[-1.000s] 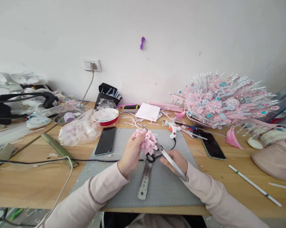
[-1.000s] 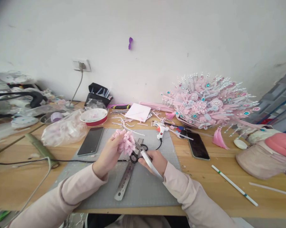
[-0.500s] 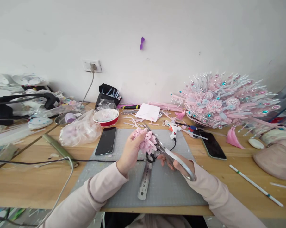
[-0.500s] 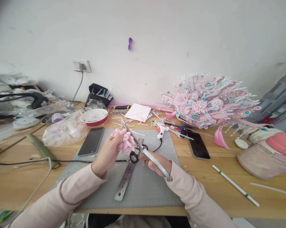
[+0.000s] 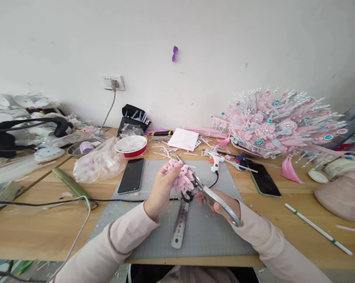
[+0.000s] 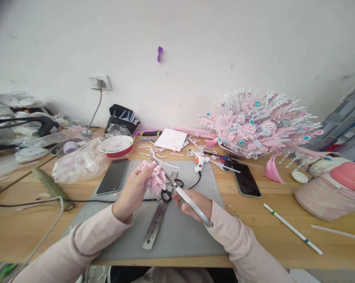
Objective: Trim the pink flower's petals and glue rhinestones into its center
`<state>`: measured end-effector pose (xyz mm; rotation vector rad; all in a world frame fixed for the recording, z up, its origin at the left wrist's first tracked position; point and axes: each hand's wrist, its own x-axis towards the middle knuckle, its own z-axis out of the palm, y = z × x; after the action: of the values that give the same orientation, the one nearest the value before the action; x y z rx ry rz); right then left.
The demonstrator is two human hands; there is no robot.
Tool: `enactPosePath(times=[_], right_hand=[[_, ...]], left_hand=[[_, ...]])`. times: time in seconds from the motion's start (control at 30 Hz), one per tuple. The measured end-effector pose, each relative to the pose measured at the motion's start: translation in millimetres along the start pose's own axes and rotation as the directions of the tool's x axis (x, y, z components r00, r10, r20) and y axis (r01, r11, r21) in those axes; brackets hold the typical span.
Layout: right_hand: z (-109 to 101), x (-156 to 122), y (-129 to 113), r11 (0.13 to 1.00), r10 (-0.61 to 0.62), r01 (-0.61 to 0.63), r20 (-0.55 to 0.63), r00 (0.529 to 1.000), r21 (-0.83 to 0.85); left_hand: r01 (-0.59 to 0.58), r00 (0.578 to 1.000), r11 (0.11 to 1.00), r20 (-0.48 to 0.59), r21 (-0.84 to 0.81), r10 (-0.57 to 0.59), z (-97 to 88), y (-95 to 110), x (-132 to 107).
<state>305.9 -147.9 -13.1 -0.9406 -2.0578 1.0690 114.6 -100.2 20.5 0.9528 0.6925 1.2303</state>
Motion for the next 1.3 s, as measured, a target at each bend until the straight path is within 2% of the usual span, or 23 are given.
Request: enactPosePath(times=[0.3,0.5,0.63,0.8,1.0,1.13,1.3], right_hand=[[1,-6,-27,0.985,0.093,-0.099,-0.05,0.994,-0.142],[4,7,-1,0.99,0.0,-0.004,-0.029,1.0,-0.139],[9,10,12,0.991,0.01,-0.022,-0.088,0.996,-0.13],[14,9,12,0.99,0.068,-0.083,-0.137,0.988,-0.11],[12,0,-3,0.987,0.159,-0.157,-0.154,0.975,0.027],[7,-5,-16,0.994,0.107,-0.102,-0.123,0.987,0.05],[4,-1,-8,0.999,0.028,-0.02,-0.183,0.983,0.043]], left_hand=[[0.02,1.0,1.0,-0.022,-0.017,-0.02,-0.9,-6,-1],[0.003,1.0,1.0,-0.031,-0.01,-0.003,-1.2,-7,0],[0.007,1.0,1.0,-0.025,-0.008,-0.007,0.7,-5,-1],[0.047,0.999,0.999,0.021,-0.01,-0.046,2.2,-2,-1],[0.054,0.998,0.998,0.041,-0.014,-0.053,1.9,0,0],[0.046,0.999,0.999,0.009,-0.029,-0.046,1.5,0,1],[0.016,0.999,0.999,-0.04,0.047,-0.014,-4.6,-2,3]])
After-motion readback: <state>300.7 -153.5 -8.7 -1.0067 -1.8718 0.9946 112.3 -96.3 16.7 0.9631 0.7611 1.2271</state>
